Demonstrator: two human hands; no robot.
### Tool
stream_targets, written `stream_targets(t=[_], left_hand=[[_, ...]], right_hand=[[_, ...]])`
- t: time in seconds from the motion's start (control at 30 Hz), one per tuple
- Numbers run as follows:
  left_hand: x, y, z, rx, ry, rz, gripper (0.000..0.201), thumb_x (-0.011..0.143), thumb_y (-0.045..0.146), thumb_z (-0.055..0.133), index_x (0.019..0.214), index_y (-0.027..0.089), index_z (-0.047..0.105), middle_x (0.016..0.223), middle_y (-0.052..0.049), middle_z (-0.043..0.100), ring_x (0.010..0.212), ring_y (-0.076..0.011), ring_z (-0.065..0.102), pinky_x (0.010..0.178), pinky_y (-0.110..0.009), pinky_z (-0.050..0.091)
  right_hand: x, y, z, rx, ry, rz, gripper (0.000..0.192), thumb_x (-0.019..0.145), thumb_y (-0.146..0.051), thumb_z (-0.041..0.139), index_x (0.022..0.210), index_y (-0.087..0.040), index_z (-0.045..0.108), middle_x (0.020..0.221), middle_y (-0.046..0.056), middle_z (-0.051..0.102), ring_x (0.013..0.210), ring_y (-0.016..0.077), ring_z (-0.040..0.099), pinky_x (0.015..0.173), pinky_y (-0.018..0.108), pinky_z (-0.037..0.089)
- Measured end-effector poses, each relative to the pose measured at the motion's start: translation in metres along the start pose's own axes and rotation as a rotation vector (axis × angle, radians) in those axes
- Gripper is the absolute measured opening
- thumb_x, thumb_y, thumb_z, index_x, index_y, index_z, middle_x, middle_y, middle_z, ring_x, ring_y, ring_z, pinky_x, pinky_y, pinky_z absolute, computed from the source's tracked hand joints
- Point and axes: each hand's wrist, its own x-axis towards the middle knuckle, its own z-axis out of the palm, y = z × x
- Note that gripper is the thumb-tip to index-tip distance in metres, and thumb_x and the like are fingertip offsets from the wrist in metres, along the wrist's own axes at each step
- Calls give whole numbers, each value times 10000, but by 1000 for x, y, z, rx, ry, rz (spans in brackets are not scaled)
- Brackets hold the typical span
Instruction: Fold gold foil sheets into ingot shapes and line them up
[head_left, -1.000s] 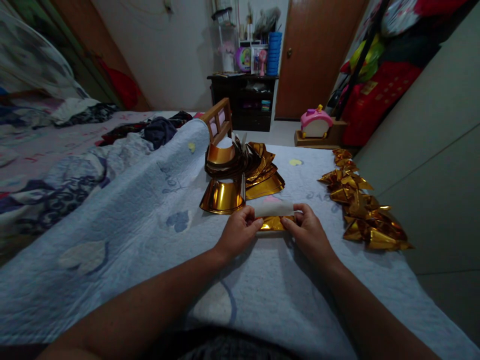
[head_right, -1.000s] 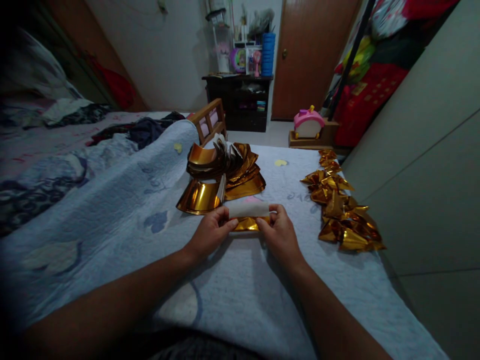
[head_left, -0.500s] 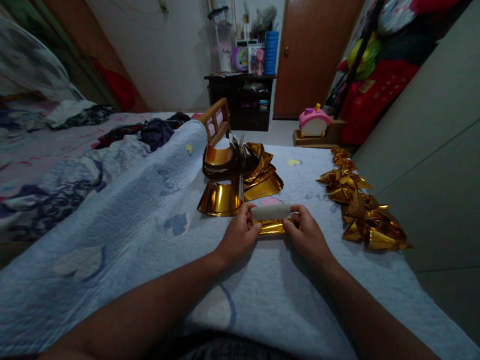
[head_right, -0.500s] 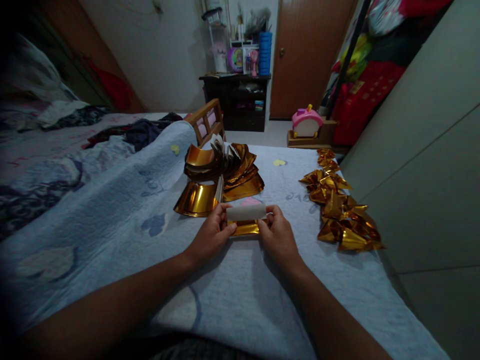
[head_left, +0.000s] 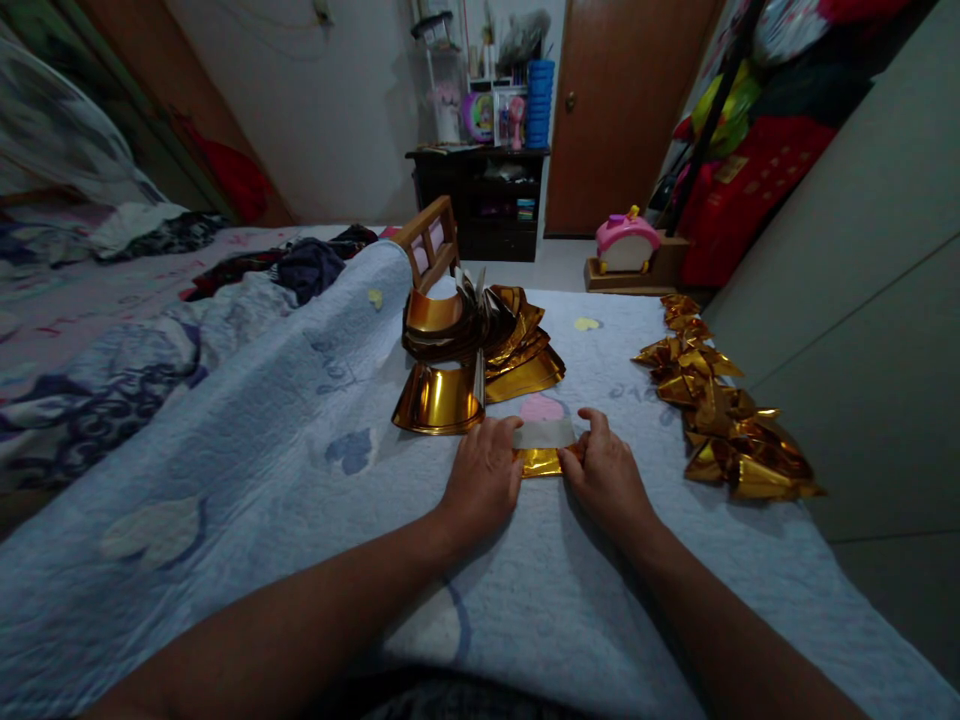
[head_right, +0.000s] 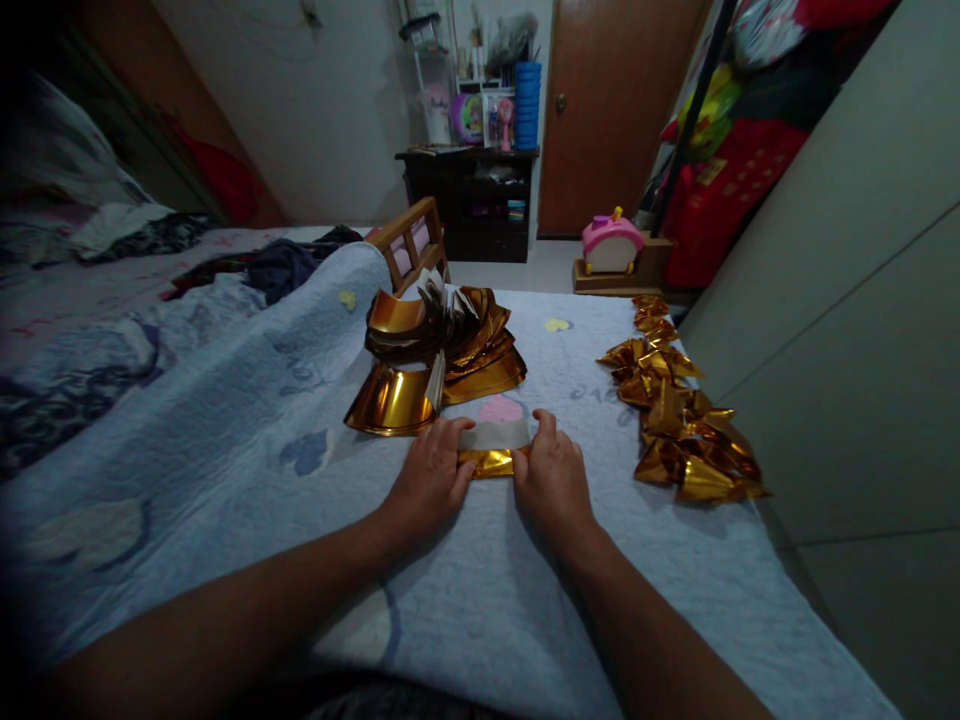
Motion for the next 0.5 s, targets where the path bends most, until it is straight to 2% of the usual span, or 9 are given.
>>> stream_targets(t=[0.2, 0.33, 0.4, 0.5], left_hand=[[-4, 5, 1, 234, 113, 147, 101, 926, 214, 630, 1012, 247, 672, 1161, -82, 551, 1068, -269, 485, 895, -426, 454], [-9, 5, 1, 303, 215, 281, 87, 925, 257, 666, 994, 291, 706, 1243, -60, 586, 1119, -280, 472, 940, -454, 405], [-9, 5, -2, 329, 190, 346, 104, 943, 262, 641, 1023, 280, 705, 1254, -55, 615, 1114, -276, 494, 948, -460, 402], [-6, 7, -8, 353, 25, 436, 147, 982, 237, 574, 1078, 214, 683, 1080, -64, 683, 1019, -251, 565, 923, -439, 449]], right_hand=[[0, -2, -2, -103, 3, 3, 452, 894, -203, 600, 1307, -94, 451, 882, 90, 672, 863, 261, 617, 815, 345, 398], [-1, -3, -3, -142, -2, 19, 353, 899, -210, 621, 1222, -121, 513, 850, 76, 657, 849, 264, 597, 786, 344, 376], [-1, -3, -5, -177, 15, 4, 268, 899, -215, 627, 1148, -143, 561, 867, 82, 651, 865, 270, 577, 779, 352, 361], [-1, -2, -7, -231, 68, -63, 109, 899, -197, 622, 1007, -188, 628, 962, 99, 637, 932, 281, 535, 783, 360, 337]])
